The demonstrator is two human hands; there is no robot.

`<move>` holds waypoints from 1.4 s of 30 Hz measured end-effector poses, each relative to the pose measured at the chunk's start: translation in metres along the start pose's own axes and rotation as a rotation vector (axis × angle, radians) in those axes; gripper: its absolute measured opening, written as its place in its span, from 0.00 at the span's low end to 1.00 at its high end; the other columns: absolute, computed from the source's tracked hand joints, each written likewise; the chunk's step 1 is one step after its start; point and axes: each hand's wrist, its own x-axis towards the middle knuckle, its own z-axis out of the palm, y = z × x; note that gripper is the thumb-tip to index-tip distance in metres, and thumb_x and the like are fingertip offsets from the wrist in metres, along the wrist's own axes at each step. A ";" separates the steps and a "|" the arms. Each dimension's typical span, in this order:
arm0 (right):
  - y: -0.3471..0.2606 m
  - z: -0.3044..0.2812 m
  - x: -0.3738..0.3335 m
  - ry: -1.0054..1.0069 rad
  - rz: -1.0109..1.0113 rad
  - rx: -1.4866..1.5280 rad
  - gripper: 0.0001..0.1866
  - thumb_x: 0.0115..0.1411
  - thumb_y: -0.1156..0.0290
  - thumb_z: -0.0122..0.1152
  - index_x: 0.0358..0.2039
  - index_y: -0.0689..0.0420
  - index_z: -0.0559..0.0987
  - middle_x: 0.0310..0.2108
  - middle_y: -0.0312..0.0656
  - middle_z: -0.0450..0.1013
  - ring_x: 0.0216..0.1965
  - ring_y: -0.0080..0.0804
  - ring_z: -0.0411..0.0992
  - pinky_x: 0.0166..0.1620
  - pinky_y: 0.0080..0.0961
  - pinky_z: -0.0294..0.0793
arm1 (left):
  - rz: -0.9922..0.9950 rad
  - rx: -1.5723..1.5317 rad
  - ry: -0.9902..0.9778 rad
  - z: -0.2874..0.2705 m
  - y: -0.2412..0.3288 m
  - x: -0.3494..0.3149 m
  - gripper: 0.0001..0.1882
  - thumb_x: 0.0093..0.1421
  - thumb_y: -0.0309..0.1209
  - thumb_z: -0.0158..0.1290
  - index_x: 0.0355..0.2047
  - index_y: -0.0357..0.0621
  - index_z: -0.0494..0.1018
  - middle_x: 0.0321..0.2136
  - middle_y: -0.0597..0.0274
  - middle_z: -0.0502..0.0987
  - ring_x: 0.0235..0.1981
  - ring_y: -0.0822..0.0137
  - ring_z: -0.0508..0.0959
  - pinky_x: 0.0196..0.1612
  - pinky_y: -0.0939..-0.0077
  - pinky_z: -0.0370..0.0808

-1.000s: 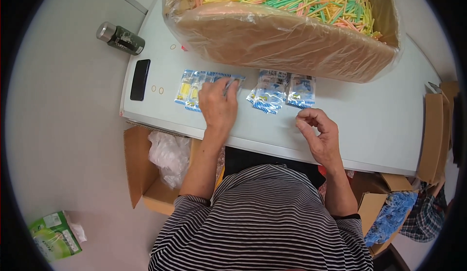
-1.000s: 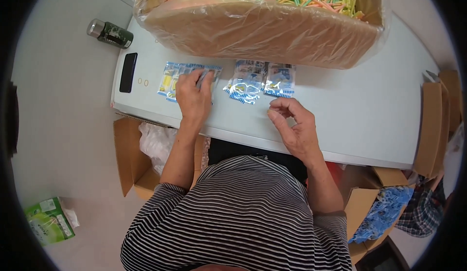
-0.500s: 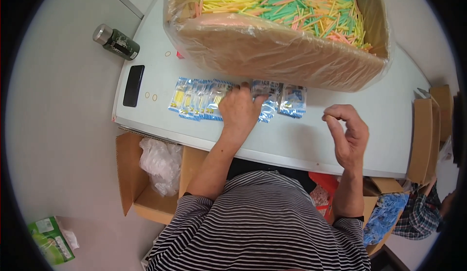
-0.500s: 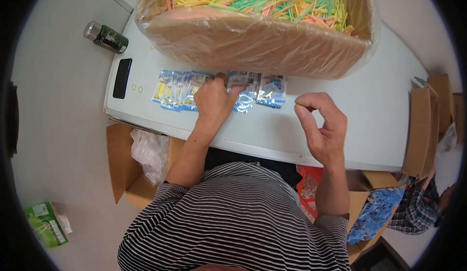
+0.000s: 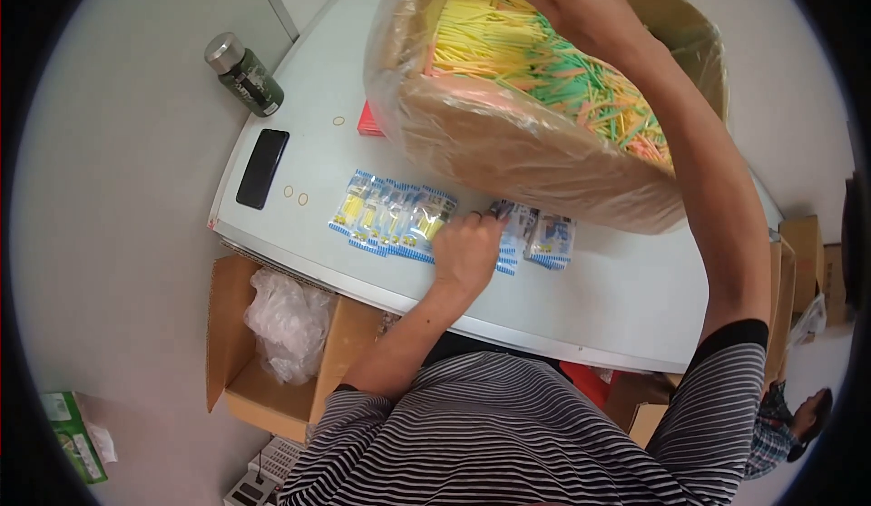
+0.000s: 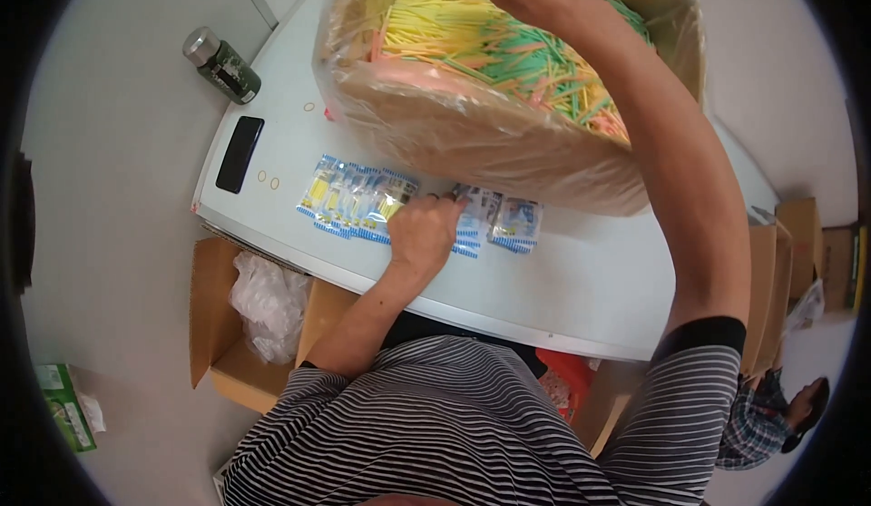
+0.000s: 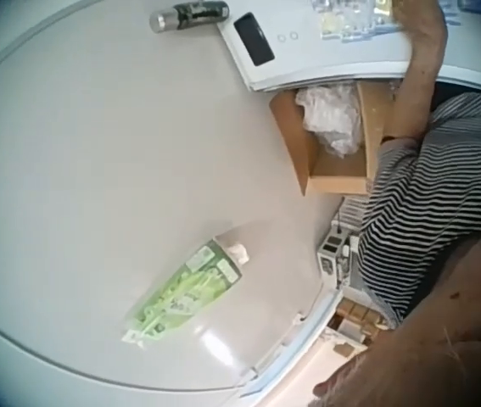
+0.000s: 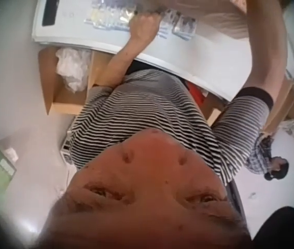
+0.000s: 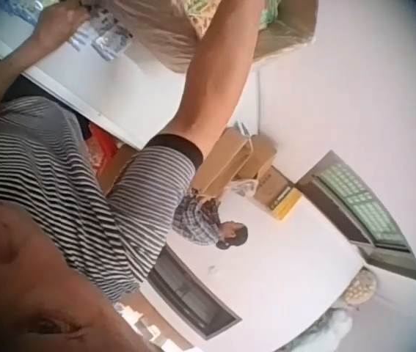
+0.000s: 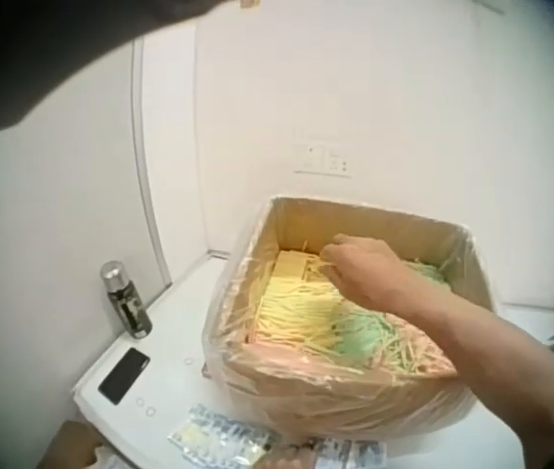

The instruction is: Organizing and packaging small packets and bundles of plastic sticks into kits at a workstation.

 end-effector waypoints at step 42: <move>-0.121 0.039 -0.251 -0.897 0.711 2.119 0.17 0.73 0.63 0.48 0.42 0.64 0.77 0.35 0.46 0.78 0.36 0.34 0.79 0.39 0.27 0.79 | -0.463 -1.526 -0.487 -0.073 0.044 0.018 0.13 0.71 0.35 0.51 0.34 0.36 0.74 0.27 0.70 0.77 0.29 0.83 0.70 0.31 0.81 0.71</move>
